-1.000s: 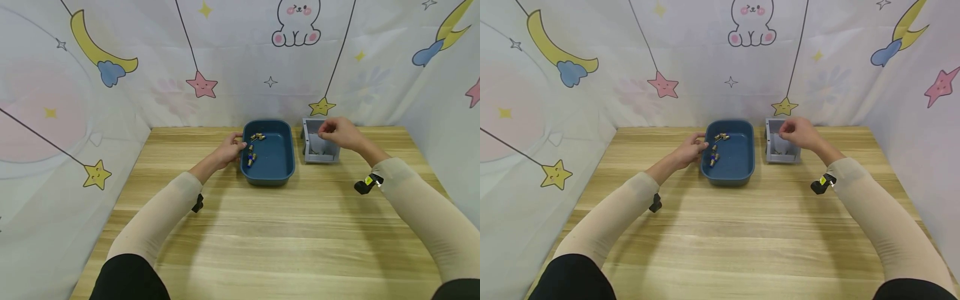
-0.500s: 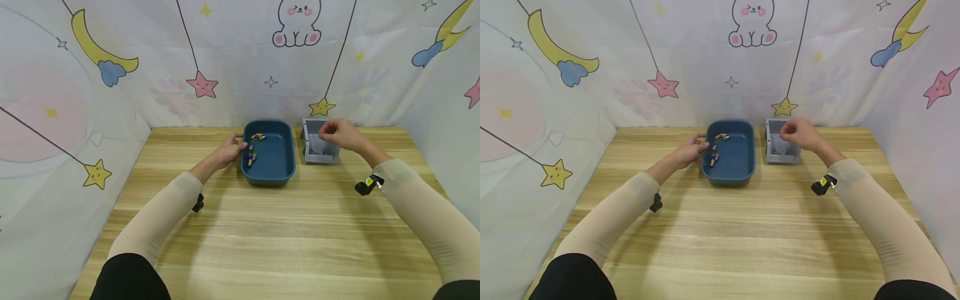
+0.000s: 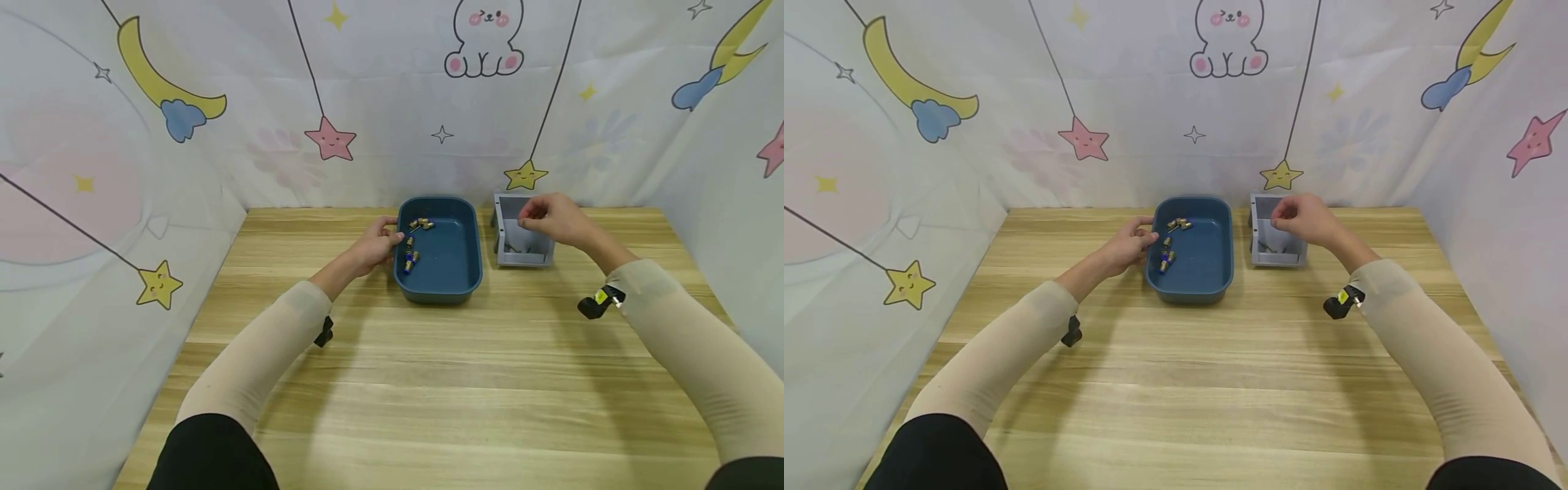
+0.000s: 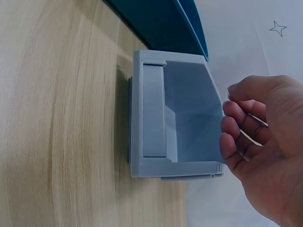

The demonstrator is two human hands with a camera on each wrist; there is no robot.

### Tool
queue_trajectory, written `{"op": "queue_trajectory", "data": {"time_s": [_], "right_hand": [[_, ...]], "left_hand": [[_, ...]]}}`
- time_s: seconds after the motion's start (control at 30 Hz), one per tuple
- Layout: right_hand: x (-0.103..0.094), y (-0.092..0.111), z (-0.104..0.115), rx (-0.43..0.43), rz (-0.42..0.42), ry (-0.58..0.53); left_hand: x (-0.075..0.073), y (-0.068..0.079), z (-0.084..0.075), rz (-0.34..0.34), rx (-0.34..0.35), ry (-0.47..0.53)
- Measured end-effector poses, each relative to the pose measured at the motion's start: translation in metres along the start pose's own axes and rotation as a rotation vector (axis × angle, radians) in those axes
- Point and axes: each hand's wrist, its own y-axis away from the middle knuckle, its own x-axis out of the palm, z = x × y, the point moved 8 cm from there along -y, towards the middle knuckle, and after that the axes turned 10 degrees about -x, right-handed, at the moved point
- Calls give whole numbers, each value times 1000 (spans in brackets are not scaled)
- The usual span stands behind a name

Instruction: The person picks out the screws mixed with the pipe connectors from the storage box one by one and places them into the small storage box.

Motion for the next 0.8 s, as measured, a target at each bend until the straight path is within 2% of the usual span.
{"op": "queue_trajectory", "data": {"time_s": [0.4,0.8], "right_hand": [[2,-9,8,-31,-10,-2],[11,-26,29,-80,-12,24]], "left_hand": [[1,1,0,-1,0,0],[0,0,-1,-12,15,-15]]}}
